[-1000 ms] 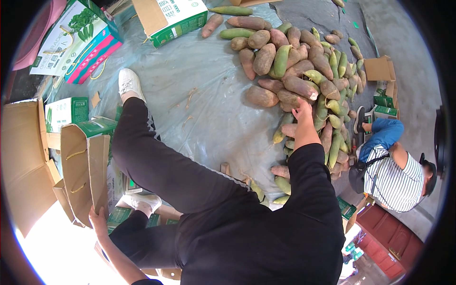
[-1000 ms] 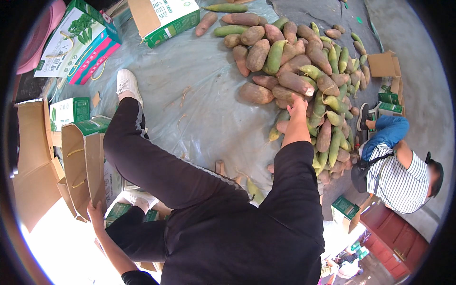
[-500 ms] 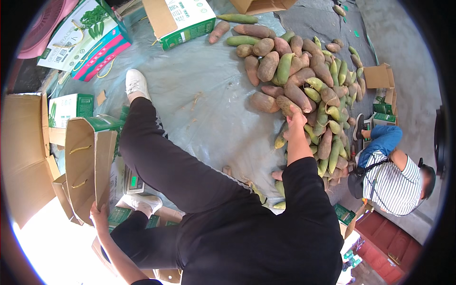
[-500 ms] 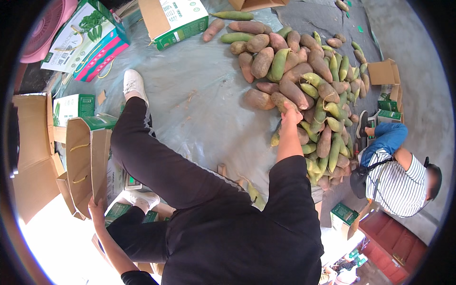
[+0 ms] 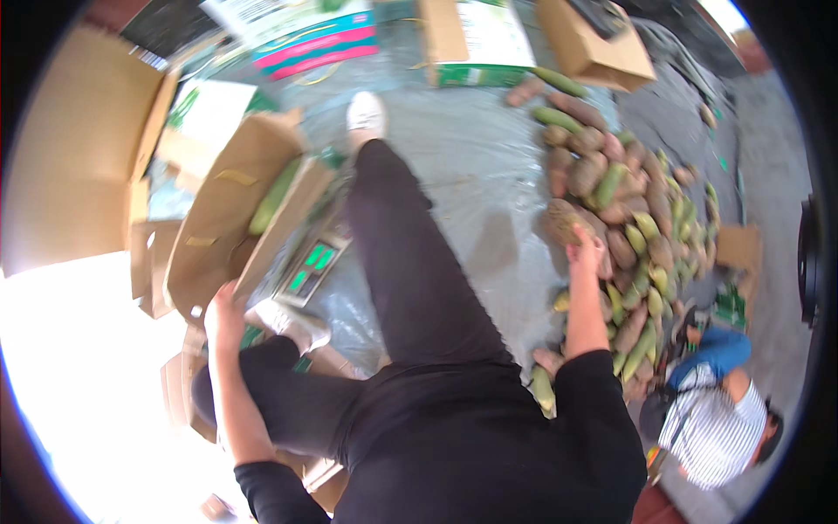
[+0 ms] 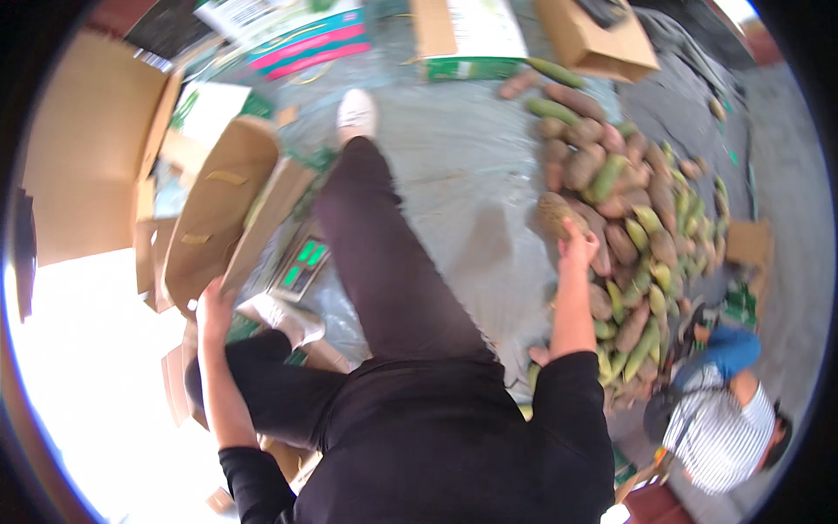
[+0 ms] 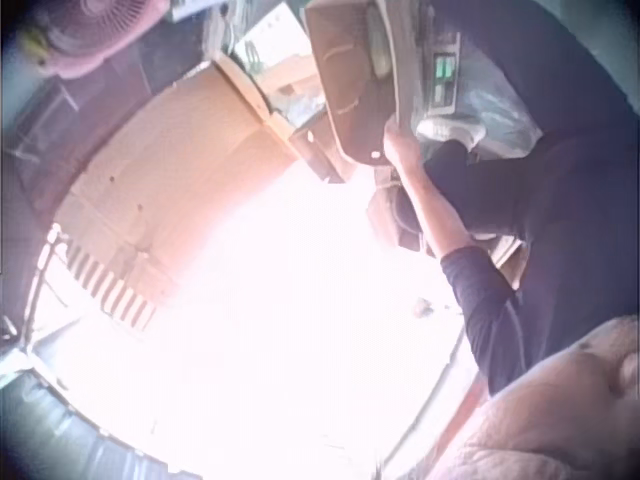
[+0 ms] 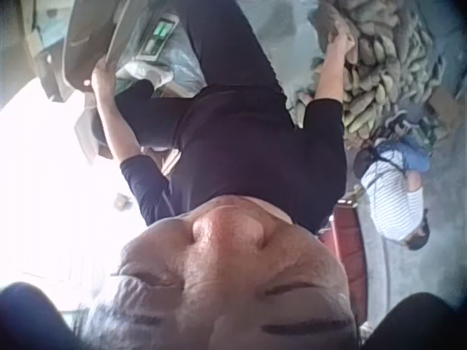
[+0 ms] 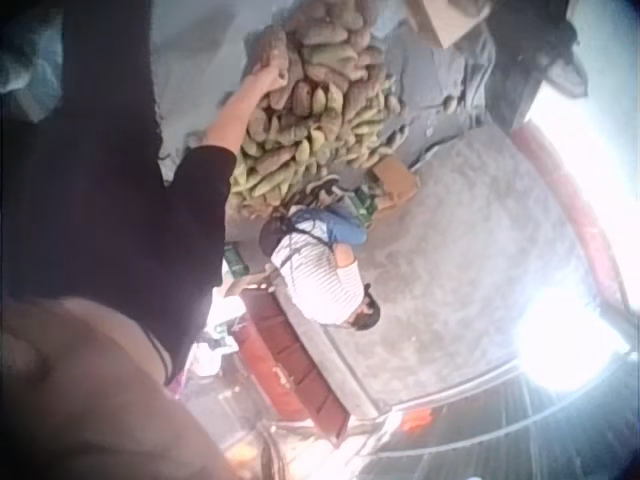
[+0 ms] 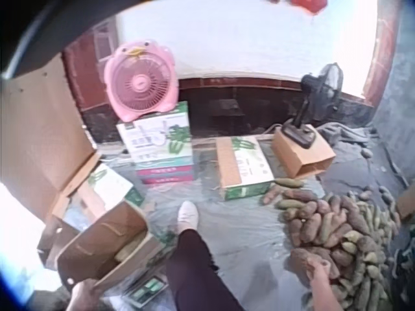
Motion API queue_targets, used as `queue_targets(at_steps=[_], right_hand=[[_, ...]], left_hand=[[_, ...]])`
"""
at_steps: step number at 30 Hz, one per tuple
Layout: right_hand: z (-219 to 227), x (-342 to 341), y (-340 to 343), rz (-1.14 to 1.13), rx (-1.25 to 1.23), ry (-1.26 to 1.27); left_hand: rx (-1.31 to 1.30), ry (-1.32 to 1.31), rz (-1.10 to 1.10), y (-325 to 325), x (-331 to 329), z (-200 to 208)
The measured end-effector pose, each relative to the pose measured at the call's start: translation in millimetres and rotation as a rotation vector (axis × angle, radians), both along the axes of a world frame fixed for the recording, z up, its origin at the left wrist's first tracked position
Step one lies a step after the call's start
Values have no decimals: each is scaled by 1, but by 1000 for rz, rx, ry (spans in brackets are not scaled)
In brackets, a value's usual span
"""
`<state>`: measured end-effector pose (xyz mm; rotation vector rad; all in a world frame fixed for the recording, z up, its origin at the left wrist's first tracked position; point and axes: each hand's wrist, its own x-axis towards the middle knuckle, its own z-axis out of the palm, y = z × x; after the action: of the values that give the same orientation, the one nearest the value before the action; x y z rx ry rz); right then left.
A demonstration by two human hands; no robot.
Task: The recorder picks up produce from the floor, weighs it on a digital scale, and packs it into cardboard gift boxes.
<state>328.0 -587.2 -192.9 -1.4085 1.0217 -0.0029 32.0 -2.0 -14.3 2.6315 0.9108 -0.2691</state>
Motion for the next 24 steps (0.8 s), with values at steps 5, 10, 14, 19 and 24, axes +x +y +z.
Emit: queue_targets(at_steps=[5,10,14,19,24], right_hand=[[111,34,116,457,80,-321],[212,40,260,962,96,-751],[248,5,376,1338,47,-739],[213,-52,483,1583,-321,-866],[190,-100,529,1825,-529,-529]], left_hand=[[5,25,44,-21,14,13],[22,-36,27,-14,2,8],[34,15,53,-13,-4,13],[21,25,56,-10,5,11],[16,44,40,-4,11,1]])
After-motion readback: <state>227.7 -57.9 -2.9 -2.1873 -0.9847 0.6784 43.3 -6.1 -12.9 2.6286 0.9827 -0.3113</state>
